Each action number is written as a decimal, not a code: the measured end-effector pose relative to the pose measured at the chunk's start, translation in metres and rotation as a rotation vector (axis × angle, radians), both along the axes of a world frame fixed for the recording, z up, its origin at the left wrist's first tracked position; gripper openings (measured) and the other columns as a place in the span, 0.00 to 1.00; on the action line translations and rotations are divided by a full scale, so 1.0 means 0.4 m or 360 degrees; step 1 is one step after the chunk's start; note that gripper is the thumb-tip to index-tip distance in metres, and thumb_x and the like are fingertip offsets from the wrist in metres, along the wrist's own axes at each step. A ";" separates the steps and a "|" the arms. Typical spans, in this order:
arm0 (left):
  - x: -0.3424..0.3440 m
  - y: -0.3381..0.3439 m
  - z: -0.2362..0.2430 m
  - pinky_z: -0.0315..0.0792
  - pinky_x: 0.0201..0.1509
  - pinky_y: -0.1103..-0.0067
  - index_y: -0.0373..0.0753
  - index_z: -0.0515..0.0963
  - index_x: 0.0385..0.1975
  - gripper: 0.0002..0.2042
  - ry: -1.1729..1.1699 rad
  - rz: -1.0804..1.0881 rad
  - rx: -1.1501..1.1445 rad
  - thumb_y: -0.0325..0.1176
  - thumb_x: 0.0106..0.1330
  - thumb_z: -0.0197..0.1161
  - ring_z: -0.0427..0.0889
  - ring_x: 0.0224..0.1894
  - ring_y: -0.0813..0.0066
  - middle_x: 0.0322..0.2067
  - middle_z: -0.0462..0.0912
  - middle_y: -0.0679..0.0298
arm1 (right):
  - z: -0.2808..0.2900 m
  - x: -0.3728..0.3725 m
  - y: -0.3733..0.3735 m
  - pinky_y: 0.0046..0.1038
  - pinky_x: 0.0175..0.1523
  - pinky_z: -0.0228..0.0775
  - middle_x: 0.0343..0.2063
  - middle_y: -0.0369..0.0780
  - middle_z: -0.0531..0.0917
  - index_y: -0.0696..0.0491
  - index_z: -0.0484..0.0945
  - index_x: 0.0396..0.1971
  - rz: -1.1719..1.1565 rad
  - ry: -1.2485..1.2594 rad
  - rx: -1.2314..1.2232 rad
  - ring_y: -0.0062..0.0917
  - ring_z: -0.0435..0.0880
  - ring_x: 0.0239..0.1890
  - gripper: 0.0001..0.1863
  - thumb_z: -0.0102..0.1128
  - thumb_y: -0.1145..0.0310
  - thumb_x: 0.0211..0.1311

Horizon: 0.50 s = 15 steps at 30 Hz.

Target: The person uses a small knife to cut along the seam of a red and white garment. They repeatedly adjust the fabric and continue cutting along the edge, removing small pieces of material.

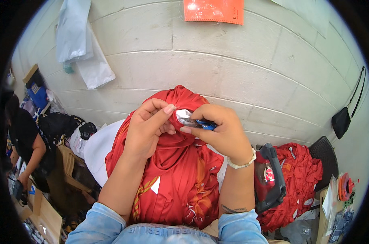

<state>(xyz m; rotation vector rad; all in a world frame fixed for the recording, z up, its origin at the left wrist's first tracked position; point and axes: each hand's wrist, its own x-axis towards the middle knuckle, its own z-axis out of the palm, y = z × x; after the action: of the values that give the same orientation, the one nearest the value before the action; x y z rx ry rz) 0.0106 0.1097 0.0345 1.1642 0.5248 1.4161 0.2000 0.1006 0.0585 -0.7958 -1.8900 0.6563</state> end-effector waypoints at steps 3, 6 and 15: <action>-0.031 0.002 -0.005 0.74 0.25 0.84 0.37 0.72 0.36 0.07 0.0077 0.0097 -0.0092 0.33 0.66 0.59 0.77 0.23 0.82 0.24 0.78 0.64 | 0.003 0.005 0.000 0.19 0.26 0.60 0.20 0.34 0.74 0.58 0.75 0.22 0.0066 -0.0161 0.0218 0.15 0.71 0.21 0.10 0.70 0.80 0.42; -0.065 0.024 -0.014 0.74 0.26 0.83 0.37 0.68 0.41 0.09 -0.0134 0.0513 0.0073 0.32 0.66 0.57 0.78 0.24 0.77 0.26 0.79 0.62 | 0.004 0.013 -0.011 0.21 0.29 0.62 0.20 0.36 0.75 0.58 0.77 0.25 0.0117 -0.0183 0.0149 0.18 0.72 0.24 0.11 0.71 0.79 0.41; -0.082 -0.080 0.029 0.72 0.42 0.79 0.37 0.74 0.48 0.16 0.0608 0.0545 0.0449 0.30 0.60 0.63 0.79 0.35 0.75 0.35 0.81 0.63 | 0.014 -0.008 -0.027 0.23 0.30 0.66 0.23 0.38 0.77 0.58 0.77 0.26 0.0275 -0.0336 0.0480 0.25 0.77 0.26 0.12 0.67 0.83 0.36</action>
<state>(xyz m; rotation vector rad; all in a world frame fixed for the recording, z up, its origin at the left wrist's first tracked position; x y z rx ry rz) -0.0220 0.0778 0.0459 1.6480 0.8425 1.6003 0.1969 0.0900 0.0641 -0.5270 -2.2032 0.3870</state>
